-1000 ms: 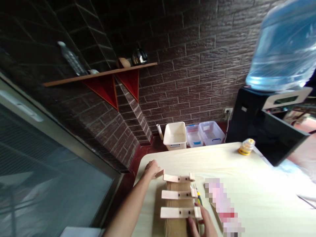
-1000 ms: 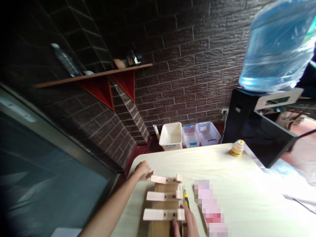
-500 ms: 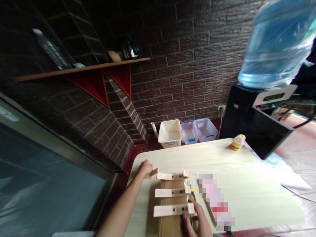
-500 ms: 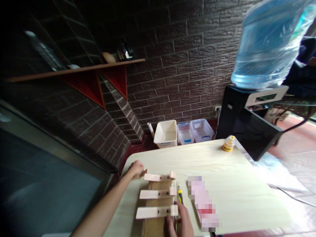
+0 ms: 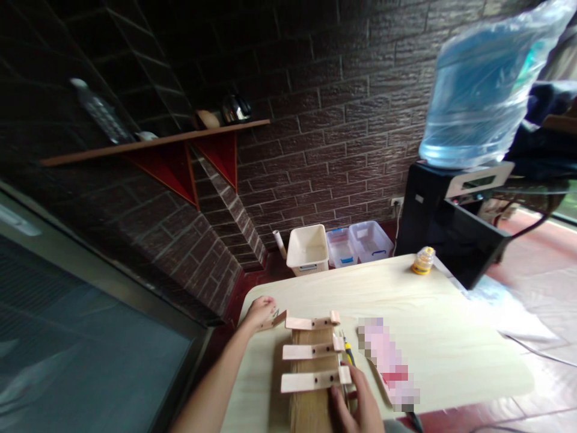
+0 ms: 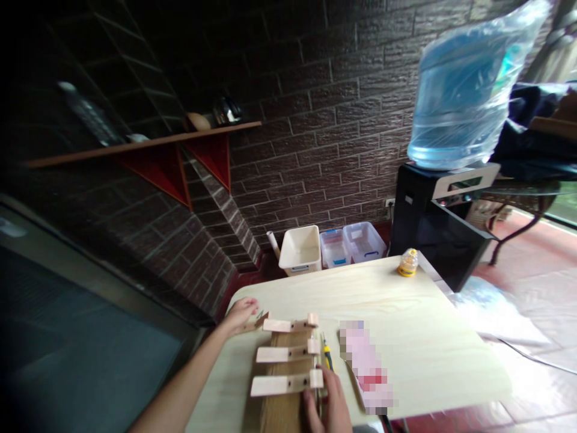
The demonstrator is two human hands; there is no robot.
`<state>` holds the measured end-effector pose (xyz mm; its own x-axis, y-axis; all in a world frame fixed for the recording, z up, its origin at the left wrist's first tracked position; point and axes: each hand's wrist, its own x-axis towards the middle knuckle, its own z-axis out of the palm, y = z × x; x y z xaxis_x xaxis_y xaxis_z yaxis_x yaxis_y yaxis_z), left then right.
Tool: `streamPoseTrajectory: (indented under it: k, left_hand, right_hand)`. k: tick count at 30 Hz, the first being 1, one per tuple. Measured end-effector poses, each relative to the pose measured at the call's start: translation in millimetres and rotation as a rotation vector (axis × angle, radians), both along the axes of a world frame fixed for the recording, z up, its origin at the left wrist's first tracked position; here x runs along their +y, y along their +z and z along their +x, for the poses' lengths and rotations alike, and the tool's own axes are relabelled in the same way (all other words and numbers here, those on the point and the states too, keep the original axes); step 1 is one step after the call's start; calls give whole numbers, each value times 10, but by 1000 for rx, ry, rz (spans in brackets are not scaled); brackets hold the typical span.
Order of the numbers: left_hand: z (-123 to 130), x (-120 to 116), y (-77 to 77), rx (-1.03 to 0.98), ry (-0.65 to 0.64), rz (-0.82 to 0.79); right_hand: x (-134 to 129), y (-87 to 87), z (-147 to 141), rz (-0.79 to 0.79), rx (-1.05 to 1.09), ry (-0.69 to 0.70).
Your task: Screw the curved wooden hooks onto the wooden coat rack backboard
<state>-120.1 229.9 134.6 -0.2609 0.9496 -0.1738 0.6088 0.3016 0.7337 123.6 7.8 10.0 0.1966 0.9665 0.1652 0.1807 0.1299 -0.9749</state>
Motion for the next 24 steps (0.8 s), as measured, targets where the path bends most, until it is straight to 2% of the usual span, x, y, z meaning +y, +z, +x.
streamPoseTrajectory:
  k: [3,5,6,8,9,12,14,17,20,22,24]
  left_hand:
    - [-104,-386,119,-175,3,53]
    - [-192,-804,139,-635,92,144]
    - [-222,-1048,129,-794,138,153]
    - [-211,-1562,82,-972,259,141]
    - [-161,-1813,51,-1016,315,131]
    - [172,-2456,-18,-1052,317,128]
    - [484,-2754,-28,-995,262,125]
    - [919,-3007,-5,-870,137,123]
    - [1183,-3102,13,-807,62,161]
    - [1261,-3126,4,-798,38,200]
    - [1291,-3143,-27,-797,8,231]
  right_hand:
    - [-26,40,51,-36,20,51]
    - [-55,51,46,-52,36,35]
    - [-74,61,36,-44,32,9]
    - [-126,103,18,4,-10,-68]
    - [-160,138,16,44,-44,-121]
    - [-305,278,52,147,-116,-269]
    - [-437,372,95,114,-100,-221]
    - [-665,485,151,13,-70,39]
    - [-865,577,187,-7,-52,266]
    - [-948,629,209,11,-38,334]
    - [-990,662,236,19,-36,333]
